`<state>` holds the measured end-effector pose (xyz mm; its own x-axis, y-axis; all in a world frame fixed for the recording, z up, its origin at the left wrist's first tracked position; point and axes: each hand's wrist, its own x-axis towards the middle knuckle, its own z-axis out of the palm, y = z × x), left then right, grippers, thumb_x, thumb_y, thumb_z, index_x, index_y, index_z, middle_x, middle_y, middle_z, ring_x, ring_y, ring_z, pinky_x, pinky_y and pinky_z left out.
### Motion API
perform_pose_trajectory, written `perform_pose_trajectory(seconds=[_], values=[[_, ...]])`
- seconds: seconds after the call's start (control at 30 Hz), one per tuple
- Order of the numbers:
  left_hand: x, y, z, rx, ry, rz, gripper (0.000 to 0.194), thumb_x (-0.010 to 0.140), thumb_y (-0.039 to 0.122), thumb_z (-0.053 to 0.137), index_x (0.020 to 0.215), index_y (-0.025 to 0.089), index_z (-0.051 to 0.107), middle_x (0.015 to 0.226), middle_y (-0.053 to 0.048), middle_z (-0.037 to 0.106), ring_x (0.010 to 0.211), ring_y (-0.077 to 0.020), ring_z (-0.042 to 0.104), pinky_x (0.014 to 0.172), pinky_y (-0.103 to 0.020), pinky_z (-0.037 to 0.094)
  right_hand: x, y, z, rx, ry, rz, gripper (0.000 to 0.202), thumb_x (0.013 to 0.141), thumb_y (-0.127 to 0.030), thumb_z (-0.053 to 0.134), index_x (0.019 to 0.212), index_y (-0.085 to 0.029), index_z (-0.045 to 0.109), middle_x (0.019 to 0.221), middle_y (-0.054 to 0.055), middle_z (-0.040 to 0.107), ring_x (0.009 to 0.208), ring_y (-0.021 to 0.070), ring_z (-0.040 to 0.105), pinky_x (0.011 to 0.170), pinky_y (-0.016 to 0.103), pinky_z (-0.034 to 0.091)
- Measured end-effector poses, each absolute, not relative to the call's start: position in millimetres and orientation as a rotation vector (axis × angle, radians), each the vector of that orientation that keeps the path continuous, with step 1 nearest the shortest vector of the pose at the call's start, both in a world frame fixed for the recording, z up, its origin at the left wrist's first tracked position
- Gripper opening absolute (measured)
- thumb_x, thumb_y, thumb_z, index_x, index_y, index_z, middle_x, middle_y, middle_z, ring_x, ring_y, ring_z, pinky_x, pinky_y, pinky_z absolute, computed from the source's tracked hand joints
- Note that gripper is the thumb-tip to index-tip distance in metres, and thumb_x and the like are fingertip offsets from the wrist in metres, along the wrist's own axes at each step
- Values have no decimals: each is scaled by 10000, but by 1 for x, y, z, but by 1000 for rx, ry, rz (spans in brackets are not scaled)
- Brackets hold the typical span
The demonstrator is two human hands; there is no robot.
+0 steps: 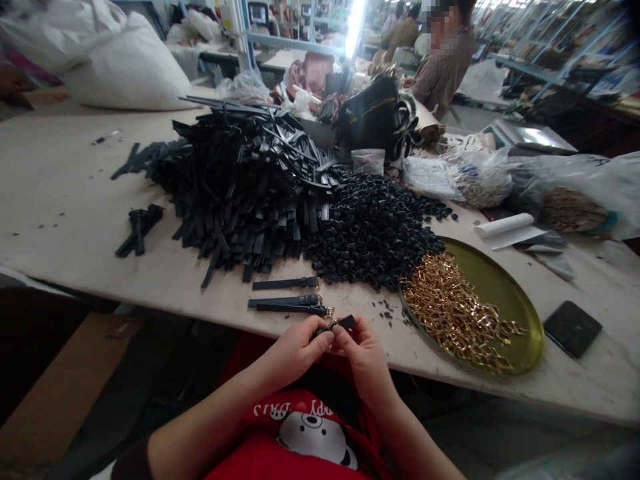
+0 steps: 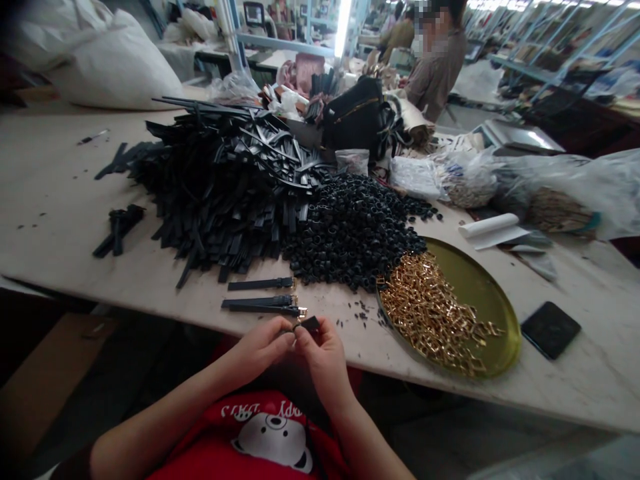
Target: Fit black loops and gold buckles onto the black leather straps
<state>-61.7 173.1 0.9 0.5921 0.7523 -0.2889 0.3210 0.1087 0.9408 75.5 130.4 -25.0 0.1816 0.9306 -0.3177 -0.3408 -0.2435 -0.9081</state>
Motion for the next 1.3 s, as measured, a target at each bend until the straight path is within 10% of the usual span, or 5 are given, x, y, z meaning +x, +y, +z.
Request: perform_pose_trajectory(seconds=[0.77,1.07,1.3], values=[[-63,153,-4,1201,969,414,228,783,373,445,723,153,458,582,27,559,370,-41,385,374,-163,284,65,118,-22,-1224,-635,1510,254,789,-455,524,739,-211,475,528,-56,503,434,100,475,427,221,365],[-62,154,-8,1289,1057,417,227,785,362,438,676,164,459,564,37,534,417,-65,410,400,-176,299,74,112,-20,-1539,-1401,707,116,797,-324,512,743,-232,560,715,29,581,700,184,526,673,315,405],[-64,158,3,1337,1050,321,324,783,458,481,652,162,473,504,60,481,416,-69,372,394,-183,265,82,122,-25,-1517,-1141,1223,155,744,-337,592,710,-208,513,603,-37,507,559,122,456,533,234,372]])
